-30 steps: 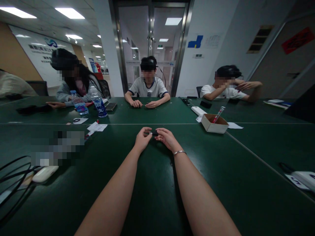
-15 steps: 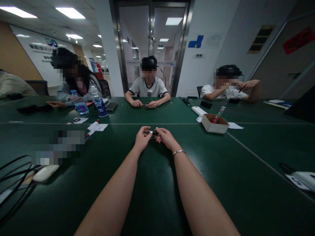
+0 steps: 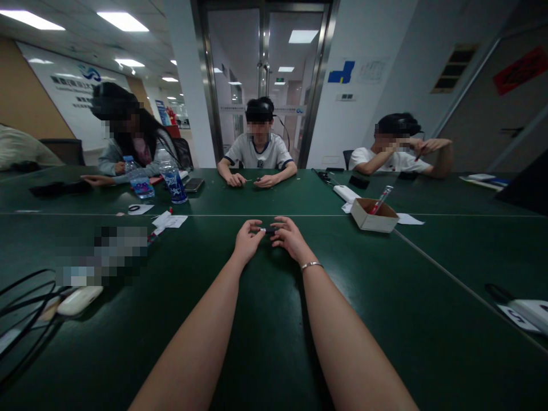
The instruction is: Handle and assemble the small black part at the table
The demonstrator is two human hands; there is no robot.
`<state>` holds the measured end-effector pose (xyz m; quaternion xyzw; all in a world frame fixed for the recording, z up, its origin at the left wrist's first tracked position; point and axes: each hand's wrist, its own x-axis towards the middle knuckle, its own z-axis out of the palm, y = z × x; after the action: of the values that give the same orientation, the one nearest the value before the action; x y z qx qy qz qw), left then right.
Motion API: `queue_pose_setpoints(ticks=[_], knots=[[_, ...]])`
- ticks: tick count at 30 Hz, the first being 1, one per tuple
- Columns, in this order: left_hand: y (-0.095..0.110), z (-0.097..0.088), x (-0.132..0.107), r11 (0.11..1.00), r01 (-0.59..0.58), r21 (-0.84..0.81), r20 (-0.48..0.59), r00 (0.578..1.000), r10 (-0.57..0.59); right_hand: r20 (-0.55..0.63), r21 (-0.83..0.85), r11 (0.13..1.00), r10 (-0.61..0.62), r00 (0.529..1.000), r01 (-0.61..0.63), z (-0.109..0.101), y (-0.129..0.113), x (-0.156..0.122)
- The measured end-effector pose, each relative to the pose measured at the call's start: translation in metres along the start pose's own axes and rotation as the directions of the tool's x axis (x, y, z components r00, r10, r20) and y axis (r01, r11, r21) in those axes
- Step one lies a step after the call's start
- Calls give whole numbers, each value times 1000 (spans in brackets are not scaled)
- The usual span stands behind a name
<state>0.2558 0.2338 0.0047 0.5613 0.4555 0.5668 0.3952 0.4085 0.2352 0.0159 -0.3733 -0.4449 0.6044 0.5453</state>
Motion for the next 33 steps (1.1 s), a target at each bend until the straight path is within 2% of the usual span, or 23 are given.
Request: queue_pose_setpoints(ticks=[4, 6, 10, 14, 18, 22, 25, 30, 33], knots=[[0, 0, 0, 1000, -2, -4, -10, 1000, 2, -14, -57, 997, 59, 998, -60, 1, 1, 0], [0, 0, 0, 1000, 2, 2, -2, 1000, -2, -7, -97, 995, 36, 999, -37, 1, 2, 1], [2, -1, -1, 1000, 20, 12, 6, 1000, -20, 11, -37, 999, -22, 1000, 22, 1, 4, 2], [3, -1, -1, 1000, 14, 8, 8, 1000, -14, 23, -81, 996, 47, 999, -45, -1, 4, 2], [1, 0, 0, 1000, -2, -12, -2, 1000, 2, 67, -16, 1000, 22, 998, -21, -3, 2, 0], [-4, 0, 1, 1000, 0, -13, 1, 1000, 0, 44, -44, 995, 89, 995, -87, -3, 3, 1], [-6, 0, 2, 1000, -8, -7, -4, 1000, 8, 43, -6, 1000, 29, 999, -28, -3, 3, 2], [-4, 0, 2, 1000, -21, 3, -18, 1000, 21, 73, -27, 997, 79, 994, -77, -4, 2, 1], [-3, 1, 3, 1000, -19, -12, -32, 999, 19, 133, -4, 1000, 22, 991, -22, -5, 1, 0]])
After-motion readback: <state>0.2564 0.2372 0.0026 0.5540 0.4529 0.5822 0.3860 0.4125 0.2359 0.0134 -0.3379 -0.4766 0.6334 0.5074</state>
